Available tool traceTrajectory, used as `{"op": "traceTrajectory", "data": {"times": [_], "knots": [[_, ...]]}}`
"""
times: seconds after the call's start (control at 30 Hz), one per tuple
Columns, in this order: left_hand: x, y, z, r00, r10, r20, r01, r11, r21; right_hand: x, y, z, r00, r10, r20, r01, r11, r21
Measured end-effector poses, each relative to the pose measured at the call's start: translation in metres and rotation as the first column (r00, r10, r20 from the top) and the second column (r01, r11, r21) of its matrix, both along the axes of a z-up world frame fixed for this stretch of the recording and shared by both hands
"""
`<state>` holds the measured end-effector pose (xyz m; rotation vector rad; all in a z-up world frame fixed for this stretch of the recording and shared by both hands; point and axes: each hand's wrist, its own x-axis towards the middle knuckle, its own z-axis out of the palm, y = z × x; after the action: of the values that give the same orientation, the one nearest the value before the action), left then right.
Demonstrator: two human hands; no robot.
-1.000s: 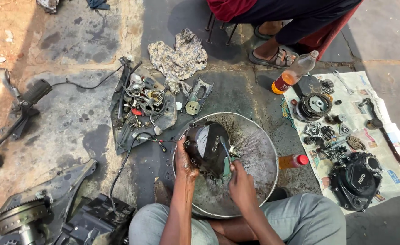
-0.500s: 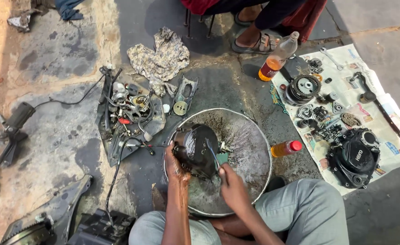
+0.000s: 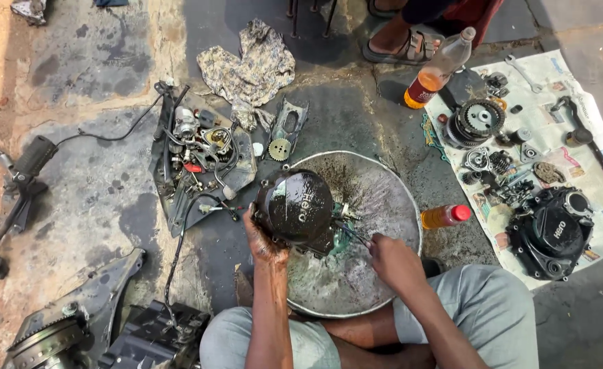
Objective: Cleaning and inspecting motorcycle engine components and stator.
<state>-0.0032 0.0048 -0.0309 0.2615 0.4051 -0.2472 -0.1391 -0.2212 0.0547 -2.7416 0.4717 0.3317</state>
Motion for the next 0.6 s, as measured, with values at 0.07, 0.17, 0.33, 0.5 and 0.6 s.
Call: {"op": "traceTrajectory", "data": {"times": [0.07, 0.17, 0.33, 0.5, 0.6], "knots": [[0.005, -0.001, 0.004, 1.0, -0.016, 0.002, 0.016, 1.0, -0.023, 0.004, 0.003, 0.025, 0.996, -0.07, 0.063, 0.062, 0.991, 0.115], [-0.009, 0.004, -0.002, 0.997, -0.046, -0.059, 0.045, 0.999, -0.011, -0.011, 0.028, 0.044, 0.981, -0.178, 0.081, 0.142, 0.933, 0.332], [-0.006, -0.01, 0.009, 0.998, -0.047, -0.028, 0.046, 0.997, -0.058, 0.026, 0.069, 0.036, 0.925, -0.186, 0.332, 0.041, 0.916, 0.399], [-0.008, -0.013, -0.004, 0.999, 0.018, -0.044, -0.019, 1.0, -0.017, 0.028, 0.079, 0.031, 0.92, -0.313, 0.237, 0.209, 0.901, 0.381], [-0.008, -0.011, 0.044, 0.997, -0.073, -0.024, 0.072, 0.996, -0.05, -0.015, 0.093, -0.007, 0.915, -0.312, 0.254, 0.191, 0.893, 0.408]]}}
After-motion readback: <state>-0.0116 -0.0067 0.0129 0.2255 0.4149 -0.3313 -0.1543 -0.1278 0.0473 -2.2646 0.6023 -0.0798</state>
